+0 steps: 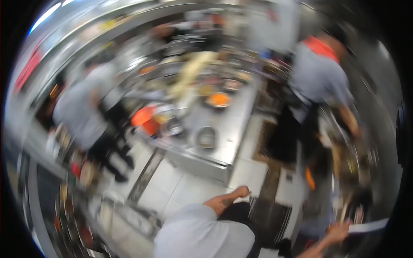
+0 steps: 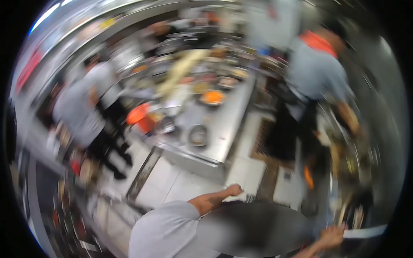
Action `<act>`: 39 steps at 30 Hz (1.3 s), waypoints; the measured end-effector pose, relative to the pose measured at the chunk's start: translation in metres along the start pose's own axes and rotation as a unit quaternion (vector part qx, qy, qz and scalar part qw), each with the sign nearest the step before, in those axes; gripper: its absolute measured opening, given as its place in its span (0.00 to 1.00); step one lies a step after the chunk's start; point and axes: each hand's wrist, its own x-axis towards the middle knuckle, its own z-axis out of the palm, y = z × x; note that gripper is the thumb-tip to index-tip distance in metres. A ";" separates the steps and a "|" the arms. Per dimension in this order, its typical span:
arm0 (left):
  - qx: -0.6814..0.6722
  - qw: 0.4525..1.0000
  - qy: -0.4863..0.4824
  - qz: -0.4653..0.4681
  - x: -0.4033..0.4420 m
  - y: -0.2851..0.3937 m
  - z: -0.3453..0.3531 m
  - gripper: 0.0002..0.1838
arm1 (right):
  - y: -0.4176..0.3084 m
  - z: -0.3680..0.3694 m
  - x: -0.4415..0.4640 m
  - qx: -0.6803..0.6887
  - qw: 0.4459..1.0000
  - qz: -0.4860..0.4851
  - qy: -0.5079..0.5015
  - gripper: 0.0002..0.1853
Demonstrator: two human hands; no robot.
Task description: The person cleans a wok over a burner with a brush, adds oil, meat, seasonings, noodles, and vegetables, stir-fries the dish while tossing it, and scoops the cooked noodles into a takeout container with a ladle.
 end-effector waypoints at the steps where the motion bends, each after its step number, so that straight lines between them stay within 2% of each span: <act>1: 0.008 1.000 -0.013 0.022 0.007 0.015 0.007 0.26 | 0.022 -0.046 0.008 -0.009 0.999 0.044 -0.013 0.08; 2: 0.054 0.997 -0.036 0.049 0.016 0.026 0.015 0.26 | 0.043 -0.089 0.018 -0.020 0.995 0.089 -0.028 0.13; 3: 0.066 0.988 0.004 0.137 0.045 -0.001 0.055 0.26 | 0.066 -0.133 0.029 -0.032 0.990 0.132 -0.043 0.20; 4: 0.086 0.990 -0.068 0.092 0.049 0.018 0.054 0.27 | 0.028 -0.137 0.014 0.204 0.949 0.238 0.021 0.20; 5: 0.046 0.988 -0.149 0.014 0.060 0.031 0.064 0.25 | -0.021 -0.111 0.000 -0.089 0.988 0.126 0.028 0.21; 6: -0.015 0.980 -0.191 -0.042 0.072 0.047 0.074 0.22 | -0.039 -0.121 0.000 -0.168 0.980 0.093 0.054 0.20; 7: -0.065 0.980 -0.186 -0.034 0.078 0.074 0.084 0.23 | -0.070 -0.117 0.002 -0.236 0.966 0.074 0.076 0.18; 8: -0.125 0.962 -0.234 -0.064 0.089 0.103 0.094 0.21 | -0.081 -0.126 0.006 -0.319 0.940 0.064 0.103 0.17; 9: -0.086 0.964 -0.250 -0.014 0.110 0.120 0.114 0.20 | -0.086 -0.142 0.012 -0.396 0.910 0.059 0.112 0.17; 10: -0.065 0.962 -0.262 0.039 0.127 0.143 0.134 0.20 | -0.084 -0.161 0.018 -0.407 0.900 0.069 0.143 0.17; 12: -0.015 0.947 -0.285 0.149 0.169 0.218 0.170 0.20 | -0.072 -0.188 0.038 -0.584 0.808 0.050 0.054 0.18; 13: 0.019 0.931 -0.300 0.205 0.189 0.258 0.189 0.20 | -0.063 -0.197 0.046 -0.589 0.803 0.056 0.073 0.18; 15: -0.072 0.911 -0.296 0.278 0.184 0.377 0.196 0.21 | -0.046 -0.204 0.059 -0.587 0.808 0.042 -0.028 0.20; 16: -0.074 0.901 -0.302 0.303 0.176 0.431 0.192 0.20 | -0.052 -0.192 0.066 -0.592 0.804 0.051 -0.010 0.20; 18: -0.072 0.870 -0.311 0.375 0.167 0.528 0.191 0.19 | -0.070 -0.159 0.090 -0.462 0.825 0.325 -0.004 0.17; 19: -0.069 0.850 -0.311 0.419 0.165 0.565 0.195 0.18 | -0.054 -0.164 0.101 -0.463 0.820 0.336 0.014 0.17; 21: -0.122 0.805 -0.275 0.512 0.152 0.623 0.204 0.16 | -0.005 -0.174 0.121 -0.373 0.865 0.330 0.068 0.15; 22: -0.120 0.801 -0.283 0.514 0.146 0.649 0.202 0.16 | 0.003 -0.162 0.130 -0.372 0.863 0.334 0.076 0.15; 24: -0.089 0.764 -0.304 0.562 0.135 0.682 0.202 0.18 | 0.013 -0.136 0.140 -0.326 0.880 0.277 0.207 0.13; 25: -0.085 0.757 -0.318 0.565 0.139 0.689 0.210 0.18 | 0.024 -0.137 0.136 -0.324 0.875 0.281 0.223 0.13; 27: -0.099 0.680 -0.220 0.692 0.146 0.707 0.233 0.13 | 0.045 -0.152 0.115 -0.054 0.946 0.197 0.251 0.13; 29: -0.068 0.647 -0.116 0.750 0.141 0.726 0.247 0.10 | 0.043 -0.156 0.082 -0.036 0.941 0.191 0.277 0.12; 30: -0.069 0.615 -0.102 0.779 0.145 0.735 0.266 0.12 | 0.033 -0.162 0.070 -0.038 0.932 0.199 0.301 0.12; 31: -0.058 0.588 -0.114 0.799 0.136 0.746 0.267 0.14 | 0.022 -0.164 0.051 -0.034 0.919 0.211 0.331 0.12; 33: -0.086 0.606 -0.159 0.775 0.108 0.746 0.268 0.11 | -0.007 -0.161 0.011 -0.197 0.880 0.230 0.366 0.14; 34: -0.154 0.564 -0.204 0.785 0.095 0.741 0.274 0.08 | -0.013 -0.162 -0.015 -0.103 0.882 0.196 0.416 0.14; 35: -0.172 0.567 -0.299 0.748 0.076 0.727 0.269 0.07 | -0.016 -0.161 -0.039 -0.012 0.880 0.152 0.450 0.15; 36: -0.123 0.543 -0.346 0.755 0.075 0.710 0.274 0.07 | -0.019 -0.160 -0.065 -0.028 0.846 0.149 0.511 0.15; 37: -0.104 0.520 -0.402 0.747 0.078 0.687 0.281 0.07 | -0.018 -0.156 -0.091 0.034 0.811 0.116 0.572 0.16; 38: -0.081 0.499 -0.450 0.737 0.082 0.661 0.285 0.07 | -0.015 -0.153 -0.121 0.032 0.776 0.102 0.621 0.15; 39: -0.024 0.520 -0.479 0.707 0.083 0.636 0.285 0.08 | -0.013 -0.154 -0.150 0.030 0.741 0.087 0.665 0.15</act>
